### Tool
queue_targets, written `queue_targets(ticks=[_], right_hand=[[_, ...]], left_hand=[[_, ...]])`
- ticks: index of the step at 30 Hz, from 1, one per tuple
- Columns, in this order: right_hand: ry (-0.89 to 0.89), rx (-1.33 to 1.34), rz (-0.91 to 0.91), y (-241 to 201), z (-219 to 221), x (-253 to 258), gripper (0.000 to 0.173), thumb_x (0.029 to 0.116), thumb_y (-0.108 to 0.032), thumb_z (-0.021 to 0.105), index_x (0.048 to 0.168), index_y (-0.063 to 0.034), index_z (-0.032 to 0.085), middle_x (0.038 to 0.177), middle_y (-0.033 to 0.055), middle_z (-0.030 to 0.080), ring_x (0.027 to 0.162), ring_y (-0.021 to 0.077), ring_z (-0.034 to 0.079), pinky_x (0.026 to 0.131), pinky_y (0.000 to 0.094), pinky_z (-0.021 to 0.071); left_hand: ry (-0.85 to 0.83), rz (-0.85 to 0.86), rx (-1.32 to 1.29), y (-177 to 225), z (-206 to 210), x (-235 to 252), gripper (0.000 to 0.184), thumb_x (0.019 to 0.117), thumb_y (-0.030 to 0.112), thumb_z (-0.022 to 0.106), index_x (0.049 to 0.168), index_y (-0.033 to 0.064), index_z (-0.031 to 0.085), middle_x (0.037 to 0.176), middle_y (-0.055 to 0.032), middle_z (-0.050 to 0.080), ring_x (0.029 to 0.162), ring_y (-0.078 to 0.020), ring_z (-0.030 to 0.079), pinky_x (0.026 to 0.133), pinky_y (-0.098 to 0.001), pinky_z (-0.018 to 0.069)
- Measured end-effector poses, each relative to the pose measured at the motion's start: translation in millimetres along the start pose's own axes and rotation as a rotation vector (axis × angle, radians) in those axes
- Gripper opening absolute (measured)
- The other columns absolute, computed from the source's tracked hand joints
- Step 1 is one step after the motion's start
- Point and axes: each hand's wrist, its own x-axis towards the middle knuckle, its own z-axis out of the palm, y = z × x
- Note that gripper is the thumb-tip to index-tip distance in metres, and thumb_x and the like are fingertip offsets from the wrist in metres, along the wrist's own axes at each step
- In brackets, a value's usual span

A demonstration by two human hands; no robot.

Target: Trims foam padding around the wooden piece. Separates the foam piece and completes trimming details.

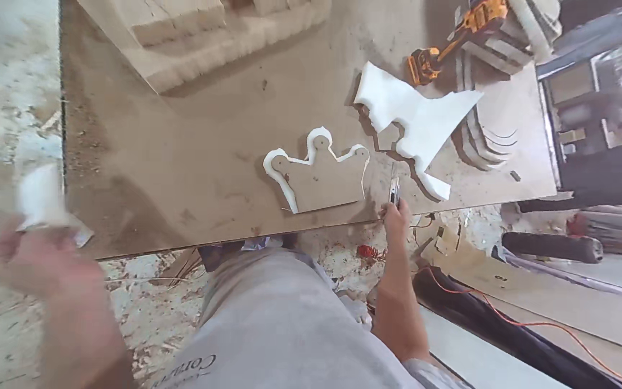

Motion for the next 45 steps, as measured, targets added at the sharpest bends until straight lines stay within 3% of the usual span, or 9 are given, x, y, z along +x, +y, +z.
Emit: queue_targets(ticks=[3, 9, 13, 20, 24, 28, 33, 42, 45], right_hand=[[-0.022, -0.324, -0.153, -45, -14, -3, 0.052, 0.1013, -0.028, 0.052, 0.147, -0.003, 0.052, 0.143, 0.0256, 0.055, 0.131, 0.0394, 0.055, 0.109, 0.0567, 0.0444], [-0.59, 0.402, -0.435, -118, 37, -116, 0.05, 0.1042, -0.021, 0.05, 0.148, 0.0021, 0.046, 0.123, 0.0127, 0.069, 0.094, 0.0174, 0.071, 0.079, 0.0361, 0.0619], [-0.561, 0.677, -0.262, -108, 59, -140, 0.039, 0.1001, -0.019, 0.056, 0.132, 0.004, 0.055, 0.103, 0.0116, 0.071, 0.083, 0.0163, 0.071, 0.074, 0.0362, 0.0622], [-0.273, 0.419, -0.039, -70, -22, 2, 0.039, 0.1002, -0.03, 0.064, 0.127, -0.0024, 0.062, 0.098, 0.0123, 0.07, 0.072, 0.0186, 0.067, 0.066, 0.038, 0.0581], [-0.005, 0.186, -0.213, -101, -43, 81, 0.086, 0.0923, -0.045, 0.073, 0.158, -0.0044, 0.034, 0.139, 0.0176, 0.06, 0.111, 0.0279, 0.068, 0.094, 0.0493, 0.0578], [-0.136, -0.166, -0.38, -56, -6, 75, 0.051, 0.0988, -0.038, 0.062, 0.146, -0.0182, 0.057, 0.143, 0.0123, 0.059, 0.126, 0.0296, 0.061, 0.101, 0.0522, 0.0544], [0.037, -0.214, -0.702, 34, 36, 28, 0.053, 0.0841, -0.011, 0.068, 0.136, -0.0211, 0.068, 0.148, 0.0079, 0.058, 0.134, 0.0303, 0.056, 0.104, 0.0527, 0.0514], [-0.208, -0.321, -0.161, 12, -16, 36, 0.042, 0.1015, -0.03, 0.051, 0.13, -0.0039, 0.065, 0.123, 0.0198, 0.067, 0.114, 0.035, 0.066, 0.095, 0.0528, 0.055], [-0.244, 0.099, 0.01, 18, -25, 49, 0.037, 0.1081, -0.02, 0.038, 0.123, 0.0021, 0.064, 0.09, 0.0177, 0.07, 0.077, 0.0283, 0.07, 0.072, 0.0484, 0.0597]], left_hand=[[-0.185, -0.014, 0.001, 16, 59, -44, 0.037, 0.0988, 0.004, 0.053, 0.135, -0.0029, 0.048, 0.121, -0.0063, 0.064, 0.103, -0.015, 0.067, 0.092, -0.036, 0.0581], [-0.988, 0.157, 0.084, 27, 178, -145, 0.03, 0.0923, 0.004, 0.063, 0.121, -0.004, 0.063, 0.114, -0.0102, 0.071, 0.099, -0.0139, 0.069, 0.088, -0.0338, 0.0602], [-1.298, 0.318, 0.129, 16, 212, -185, 0.027, 0.0896, 0.012, 0.065, 0.114, 0.0025, 0.071, 0.116, -0.0084, 0.071, 0.103, -0.0145, 0.071, 0.09, -0.0341, 0.0619], [-1.412, 0.916, 0.687, -19, 273, -208, 0.042, 0.0885, 0.029, 0.071, 0.125, 0.0095, 0.072, 0.132, -0.0136, 0.067, 0.123, -0.0355, 0.064, 0.099, -0.0569, 0.0536], [-1.422, 1.102, 0.883, -36, 344, -250, 0.068, 0.0781, 0.04, 0.082, 0.137, 0.0104, 0.065, 0.146, -0.0172, 0.058, 0.138, -0.0392, 0.051, 0.111, -0.0628, 0.0401], [-1.425, 1.196, 1.076, -50, 395, -275, 0.078, 0.0751, 0.047, 0.084, 0.14, 0.0108, 0.063, 0.156, -0.0138, 0.049, 0.15, -0.0363, 0.037, 0.119, -0.0642, 0.0276], [-1.352, 1.286, 1.002, -61, 402, -270, 0.058, 0.0781, 0.041, 0.08, 0.129, 0.015, 0.072, 0.15, -0.0088, 0.057, 0.146, -0.036, 0.043, 0.115, -0.0682, 0.0304], [-1.537, 1.239, 0.898, -54, 335, -234, 0.051, 0.0898, 0.056, 0.062, 0.125, 0.0207, 0.073, 0.16, -0.0061, 0.045, 0.152, -0.0314, 0.034, 0.119, -0.064, 0.0291], [-1.464, 1.263, 0.824, -54, 275, -207, 0.053, 0.0943, 0.061, 0.049, 0.118, 0.0217, 0.076, 0.157, -0.0053, 0.05, 0.151, -0.0307, 0.037, 0.119, -0.0622, 0.0305]])
